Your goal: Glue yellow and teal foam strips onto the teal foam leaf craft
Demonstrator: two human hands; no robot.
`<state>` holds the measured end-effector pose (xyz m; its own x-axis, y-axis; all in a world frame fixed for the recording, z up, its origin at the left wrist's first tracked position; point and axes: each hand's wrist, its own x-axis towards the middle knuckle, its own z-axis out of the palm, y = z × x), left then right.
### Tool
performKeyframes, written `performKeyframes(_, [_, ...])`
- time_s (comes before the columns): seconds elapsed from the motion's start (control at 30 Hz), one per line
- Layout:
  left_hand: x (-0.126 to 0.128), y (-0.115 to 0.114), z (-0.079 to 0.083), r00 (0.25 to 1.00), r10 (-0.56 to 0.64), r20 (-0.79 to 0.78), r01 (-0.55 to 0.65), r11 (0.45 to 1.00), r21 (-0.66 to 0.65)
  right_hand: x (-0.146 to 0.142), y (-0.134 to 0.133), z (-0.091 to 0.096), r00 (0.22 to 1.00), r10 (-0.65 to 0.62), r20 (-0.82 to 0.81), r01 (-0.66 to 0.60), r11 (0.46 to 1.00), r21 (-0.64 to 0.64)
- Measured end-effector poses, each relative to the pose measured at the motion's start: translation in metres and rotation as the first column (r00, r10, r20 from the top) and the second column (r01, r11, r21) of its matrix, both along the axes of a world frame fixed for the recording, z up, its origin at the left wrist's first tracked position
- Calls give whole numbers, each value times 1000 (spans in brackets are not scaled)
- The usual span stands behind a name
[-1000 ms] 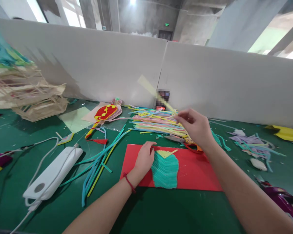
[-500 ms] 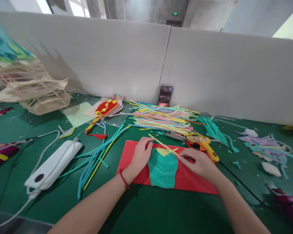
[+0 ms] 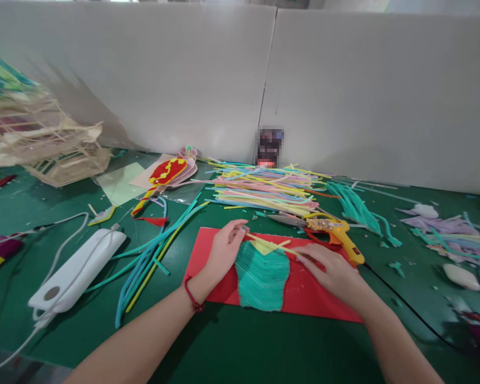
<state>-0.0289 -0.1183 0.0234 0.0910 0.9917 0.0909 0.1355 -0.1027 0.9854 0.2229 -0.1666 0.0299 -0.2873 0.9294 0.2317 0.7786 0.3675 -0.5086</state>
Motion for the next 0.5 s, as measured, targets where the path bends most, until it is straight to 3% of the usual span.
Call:
performKeyframes(0.4, [14, -18, 6, 989, -109, -105, 116, 991, 71, -28, -4, -3, 999, -29, -43, 26, 998, -52])
performKeyframes(0.5, [11, -16, 8, 985, -85, -150, 105, 986, 126, -26, -4, -3, 996, -72, -56, 70, 997, -41])
